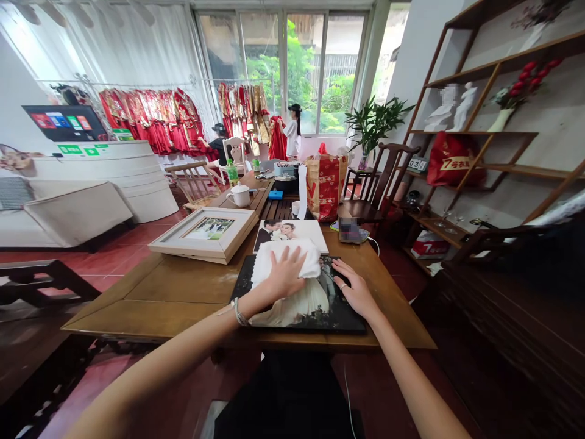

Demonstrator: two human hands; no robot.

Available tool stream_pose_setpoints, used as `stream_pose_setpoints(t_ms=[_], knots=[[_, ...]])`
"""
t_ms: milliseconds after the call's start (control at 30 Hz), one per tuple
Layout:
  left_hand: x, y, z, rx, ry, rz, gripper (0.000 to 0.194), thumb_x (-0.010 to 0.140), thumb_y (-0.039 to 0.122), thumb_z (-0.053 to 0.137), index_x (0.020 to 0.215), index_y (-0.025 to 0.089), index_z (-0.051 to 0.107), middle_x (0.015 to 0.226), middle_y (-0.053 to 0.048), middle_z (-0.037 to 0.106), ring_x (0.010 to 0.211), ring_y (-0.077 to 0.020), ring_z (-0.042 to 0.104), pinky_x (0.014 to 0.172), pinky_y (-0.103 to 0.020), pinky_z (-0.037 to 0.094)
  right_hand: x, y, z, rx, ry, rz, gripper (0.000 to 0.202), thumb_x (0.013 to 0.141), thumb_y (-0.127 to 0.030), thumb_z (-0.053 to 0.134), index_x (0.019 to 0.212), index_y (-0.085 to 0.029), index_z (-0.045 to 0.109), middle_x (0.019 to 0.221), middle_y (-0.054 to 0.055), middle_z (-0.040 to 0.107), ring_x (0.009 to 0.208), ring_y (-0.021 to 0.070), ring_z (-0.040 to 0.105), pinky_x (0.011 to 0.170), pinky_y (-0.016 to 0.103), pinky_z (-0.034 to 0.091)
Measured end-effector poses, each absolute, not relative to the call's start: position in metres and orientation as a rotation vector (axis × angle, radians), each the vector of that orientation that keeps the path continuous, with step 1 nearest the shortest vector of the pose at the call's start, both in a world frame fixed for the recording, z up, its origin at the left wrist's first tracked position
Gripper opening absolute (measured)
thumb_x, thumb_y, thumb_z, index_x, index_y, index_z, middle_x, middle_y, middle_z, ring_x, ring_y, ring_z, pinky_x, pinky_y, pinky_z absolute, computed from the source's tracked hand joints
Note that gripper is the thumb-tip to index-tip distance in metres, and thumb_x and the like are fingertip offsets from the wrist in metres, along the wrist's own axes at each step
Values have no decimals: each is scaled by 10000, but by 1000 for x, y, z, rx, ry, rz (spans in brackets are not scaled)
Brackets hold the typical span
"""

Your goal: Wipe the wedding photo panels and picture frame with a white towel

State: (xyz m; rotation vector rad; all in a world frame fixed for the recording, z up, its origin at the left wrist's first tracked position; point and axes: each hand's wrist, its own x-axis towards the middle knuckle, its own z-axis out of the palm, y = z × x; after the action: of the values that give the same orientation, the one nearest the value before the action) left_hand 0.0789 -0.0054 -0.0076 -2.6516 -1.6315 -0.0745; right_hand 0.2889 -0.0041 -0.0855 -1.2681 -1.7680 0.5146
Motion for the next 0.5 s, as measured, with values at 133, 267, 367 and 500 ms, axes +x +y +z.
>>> stream_pose_setpoints(t_ms=[133,267,367,500], knots=[[76,-48,-18,-2715,-1513,-86,757,759,384,522,1414,204,188,1481,-121,165,1319,-405,88,963,-697,125,290,-4,-86,-1266,-1768,538,362,816,-299,507,1160,-237,598,1315,62,521,1286,224,386,1091,466,259],[73,-119,-34,-2839,-1271,-152,937,682,531,553,1431,227,80,1503,-108,59,1332,-388,-72,980,-694,7,291,-3,-85,-1257,-1759,581,372,807,-322,518,1160,-237,598,1320,66,516,1293,233,374,1090,474,255],[68,-136,-36,-2905,-1199,-131,949,670,537,554,1430,264,55,1511,-68,31,1339,-356,-96,1002,-670,12,291,-3,-85,-1259,-1764,598,414,788,-375,550,1176,-235,587,1331,72,504,1298,245,364,1087,480,258],[60,-92,-26,-2854,-1321,-131,816,731,457,515,1423,276,122,1505,-57,96,1349,-342,13,1010,-659,70,289,-5,-85,-1240,-1791,545,486,759,-467,568,1181,-227,582,1332,89,501,1295,260,368,1082,484,267]])
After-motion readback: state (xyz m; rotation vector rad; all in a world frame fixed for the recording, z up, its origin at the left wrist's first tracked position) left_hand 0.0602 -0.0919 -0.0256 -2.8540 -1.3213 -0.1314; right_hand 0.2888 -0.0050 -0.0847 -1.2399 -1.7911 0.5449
